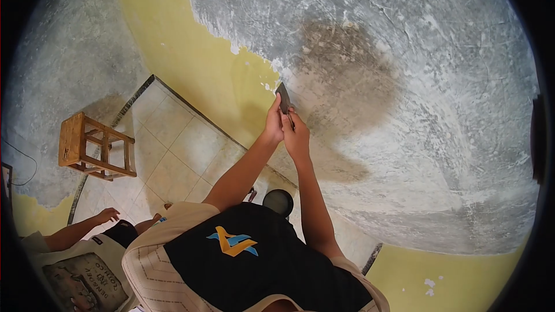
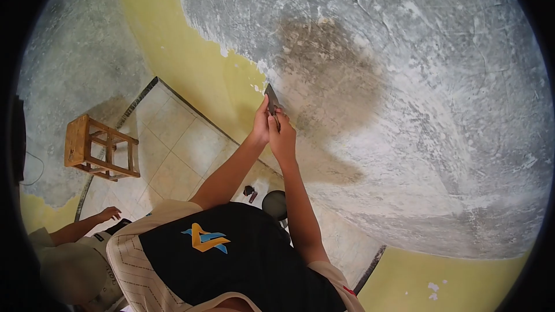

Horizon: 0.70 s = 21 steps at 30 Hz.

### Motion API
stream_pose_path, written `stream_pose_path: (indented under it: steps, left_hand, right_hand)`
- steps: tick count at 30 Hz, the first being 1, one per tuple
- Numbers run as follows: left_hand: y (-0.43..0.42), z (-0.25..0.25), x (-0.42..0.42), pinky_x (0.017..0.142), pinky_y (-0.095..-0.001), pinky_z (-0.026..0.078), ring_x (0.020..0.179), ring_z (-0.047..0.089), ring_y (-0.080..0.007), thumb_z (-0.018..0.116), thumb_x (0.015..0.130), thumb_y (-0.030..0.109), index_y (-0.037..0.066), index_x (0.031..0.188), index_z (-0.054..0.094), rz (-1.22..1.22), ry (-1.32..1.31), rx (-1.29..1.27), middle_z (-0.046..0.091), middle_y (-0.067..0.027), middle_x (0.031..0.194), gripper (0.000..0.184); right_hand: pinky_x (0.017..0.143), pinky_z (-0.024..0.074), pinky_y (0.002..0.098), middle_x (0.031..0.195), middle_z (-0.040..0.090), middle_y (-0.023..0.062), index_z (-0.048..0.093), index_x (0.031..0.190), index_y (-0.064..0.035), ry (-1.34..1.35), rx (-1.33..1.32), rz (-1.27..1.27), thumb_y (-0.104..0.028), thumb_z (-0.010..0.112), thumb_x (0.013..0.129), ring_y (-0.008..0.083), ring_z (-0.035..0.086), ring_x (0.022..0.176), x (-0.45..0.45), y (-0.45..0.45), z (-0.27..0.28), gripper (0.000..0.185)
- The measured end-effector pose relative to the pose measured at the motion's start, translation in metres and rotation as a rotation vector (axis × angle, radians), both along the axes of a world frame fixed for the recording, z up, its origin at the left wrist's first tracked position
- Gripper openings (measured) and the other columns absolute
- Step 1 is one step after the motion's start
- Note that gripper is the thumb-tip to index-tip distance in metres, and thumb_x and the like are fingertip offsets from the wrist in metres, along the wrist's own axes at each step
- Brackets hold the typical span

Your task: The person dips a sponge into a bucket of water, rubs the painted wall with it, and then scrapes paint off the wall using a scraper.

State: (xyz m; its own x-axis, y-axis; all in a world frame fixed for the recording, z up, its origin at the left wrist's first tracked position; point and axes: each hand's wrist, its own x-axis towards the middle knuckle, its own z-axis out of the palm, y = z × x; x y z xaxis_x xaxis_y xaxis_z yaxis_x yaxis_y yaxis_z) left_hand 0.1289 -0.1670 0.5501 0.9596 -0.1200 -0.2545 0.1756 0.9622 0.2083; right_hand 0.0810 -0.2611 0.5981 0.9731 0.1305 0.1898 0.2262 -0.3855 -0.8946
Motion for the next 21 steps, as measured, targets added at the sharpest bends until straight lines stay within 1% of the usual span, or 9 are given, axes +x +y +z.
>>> stream_pose_path:
  steps: [3, 5, 8, 12, 14, 15, 18, 19, 21]
  left_hand:
    - [-0.001, 0.006, -0.006, 0.034, -0.028, 0.034, 0.043, 0.05, -0.0142, 0.061, 0.097, 0.062, 0.013, 0.084, 0.059, -0.023, 0.048, 0.058, 0.06, -0.0033, 0.07, 0.05]
    - [-0.002, 0.014, -0.007, 0.033, -0.0281, 0.033, 0.043, 0.049, -0.0143, 0.061, 0.097, 0.062, 0.013, 0.082, 0.06, 0.013, 0.076, 0.08, 0.06, -0.0033, 0.069, 0.051]
    - [0.002, 0.011, -0.002, 0.033, -0.0282, 0.033, 0.042, 0.049, -0.0144, 0.061, 0.097, 0.062, 0.013, 0.081, 0.06, 0.058, 0.091, 0.089, 0.06, -0.0033, 0.068, 0.051]
    - [-0.001, 0.014, -0.004, 0.033, -0.0281, 0.032, 0.042, 0.049, -0.0142, 0.061, 0.096, 0.063, 0.013, 0.082, 0.061, 0.097, 0.086, 0.118, 0.06, -0.0028, 0.066, 0.052]
    - [-0.001, 0.02, -0.014, 0.033, -0.0278, 0.031, 0.042, 0.049, -0.0139, 0.06, 0.097, 0.063, 0.013, 0.081, 0.06, 0.026, 0.073, 0.116, 0.059, -0.002, 0.065, 0.052]
    - [0.0, 0.021, -0.014, 0.033, -0.0275, 0.031, 0.042, 0.048, -0.0136, 0.059, 0.097, 0.064, 0.013, 0.081, 0.06, -0.041, 0.055, 0.109, 0.058, -0.0012, 0.063, 0.053]
    - [0.001, 0.022, -0.01, 0.034, -0.0269, 0.029, 0.041, 0.046, -0.0133, 0.058, 0.096, 0.066, 0.012, 0.079, 0.059, -0.012, 0.041, 0.112, 0.055, -0.0004, 0.06, 0.057]
    - [0.005, 0.015, -0.005, 0.034, -0.0269, 0.029, 0.041, 0.046, -0.0133, 0.058, 0.096, 0.066, 0.012, 0.079, 0.059, -0.01, 0.042, 0.11, 0.055, -0.0004, 0.06, 0.057]
    - [0.011, 0.009, 0.001, 0.05, -0.0329, 0.049, 0.058, 0.059, -0.0172, 0.062, 0.094, 0.066, 0.011, 0.084, 0.059, 0.024, -0.024, 0.114, 0.061, -0.0029, 0.074, 0.056]
  right_hand:
    - [0.091, 0.0536, 0.0381, 0.116, 0.071, 0.0262, 0.064, 0.13, 0.004, 0.024, 0.001, 0.016, -0.023, 0.063, 0.101, 0.0389, 0.071, 0.106, -0.007, 0.001, 0.01, 0.04]
    - [0.068, 0.0481, 0.028, 0.08, 0.066, 0.0071, 0.065, 0.129, 0.0042, 0.012, 0.043, 0.039, -0.023, 0.061, 0.103, 0.0111, 0.058, 0.07, -0.008, -0.002, 0.013, 0.038]
    - [0.066, 0.0471, 0.0279, 0.077, 0.064, 0.0058, 0.067, 0.124, 0.004, -0.086, 0.009, -0.006, -0.023, 0.061, 0.103, 0.0109, 0.057, 0.069, 0.005, 0.003, -0.016, 0.035]
    - [0.065, 0.0462, 0.0279, 0.075, 0.062, 0.0046, 0.068, 0.123, 0.0039, -0.073, 0.015, -0.058, -0.024, 0.061, 0.103, 0.0104, 0.056, 0.068, -0.008, 0.004, -0.001, 0.035]
    - [0.064, 0.0453, 0.0277, 0.073, 0.061, 0.0039, 0.066, 0.129, 0.0039, 0.001, 0.042, 0.049, -0.025, 0.062, 0.103, 0.0101, 0.055, 0.067, -0.01, -0.001, 0.016, 0.039]
    - [0.064, 0.0453, 0.0277, 0.073, 0.061, 0.0039, 0.066, 0.129, 0.0039, -0.004, 0.045, 0.049, -0.025, 0.062, 0.103, 0.0101, 0.055, 0.067, -0.007, -0.004, 0.012, 0.039]
    - [0.065, 0.046, 0.0273, 0.074, 0.062, 0.0045, 0.064, 0.132, 0.0041, 0.036, 0.045, 0.022, -0.025, 0.063, 0.103, 0.0097, 0.055, 0.068, 0.006, -0.007, 0.001, 0.042]
    - [0.065, 0.0466, 0.0271, 0.075, 0.063, 0.0046, 0.064, 0.132, 0.0042, -0.038, 0.025, 0.029, -0.026, 0.063, 0.103, 0.0096, 0.056, 0.068, 0.011, -0.003, 0.001, 0.042]
    - [0.066, 0.0472, 0.0269, 0.076, 0.064, 0.0047, 0.064, 0.132, 0.0043, -0.104, 0.001, 0.025, -0.026, 0.064, 0.102, 0.0095, 0.056, 0.069, 0.01, -0.002, 0.002, 0.042]
